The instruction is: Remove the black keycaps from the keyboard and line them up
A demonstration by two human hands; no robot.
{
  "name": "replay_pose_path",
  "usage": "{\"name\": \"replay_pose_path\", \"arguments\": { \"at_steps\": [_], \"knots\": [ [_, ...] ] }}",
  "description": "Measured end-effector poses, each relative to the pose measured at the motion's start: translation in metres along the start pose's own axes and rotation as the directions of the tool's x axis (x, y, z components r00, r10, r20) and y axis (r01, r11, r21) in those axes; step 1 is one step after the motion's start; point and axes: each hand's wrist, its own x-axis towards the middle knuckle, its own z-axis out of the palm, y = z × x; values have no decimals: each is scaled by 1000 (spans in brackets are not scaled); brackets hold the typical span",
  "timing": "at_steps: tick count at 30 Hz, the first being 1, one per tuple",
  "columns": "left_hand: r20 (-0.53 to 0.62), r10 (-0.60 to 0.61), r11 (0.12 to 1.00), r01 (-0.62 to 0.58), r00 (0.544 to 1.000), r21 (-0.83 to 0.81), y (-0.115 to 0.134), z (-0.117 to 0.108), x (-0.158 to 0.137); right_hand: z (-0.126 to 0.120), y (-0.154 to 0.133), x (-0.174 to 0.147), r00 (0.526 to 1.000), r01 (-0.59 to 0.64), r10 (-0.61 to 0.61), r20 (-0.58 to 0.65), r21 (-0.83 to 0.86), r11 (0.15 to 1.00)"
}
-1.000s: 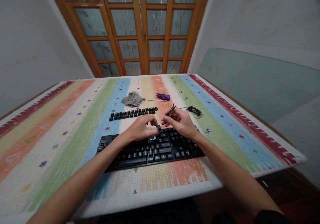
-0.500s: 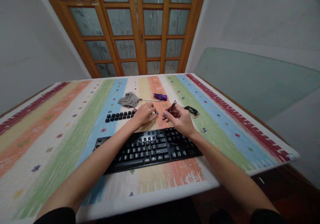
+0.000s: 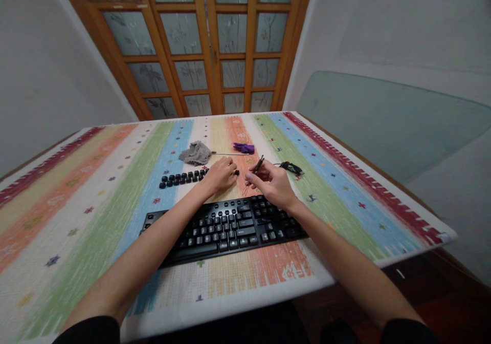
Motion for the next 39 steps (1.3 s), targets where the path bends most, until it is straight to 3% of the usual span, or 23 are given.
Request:
{"name": "replay_pose_path", "arguments": {
  "at_steps": [25,30,39],
  "knots": [
    [-3,-80,997,80,997,-11,-2,1,1,-1,3,0,998,25,-23,56,-34,999],
    [-4,-84,996,84,996,-11,-3,3,0,-5,-1,0,987,23,-11,163,-73,997],
    [13,-79,997,79,997,1,-5,0,0,-9,-2,0,925,68,-24,379,-102,992]
  ]
}}
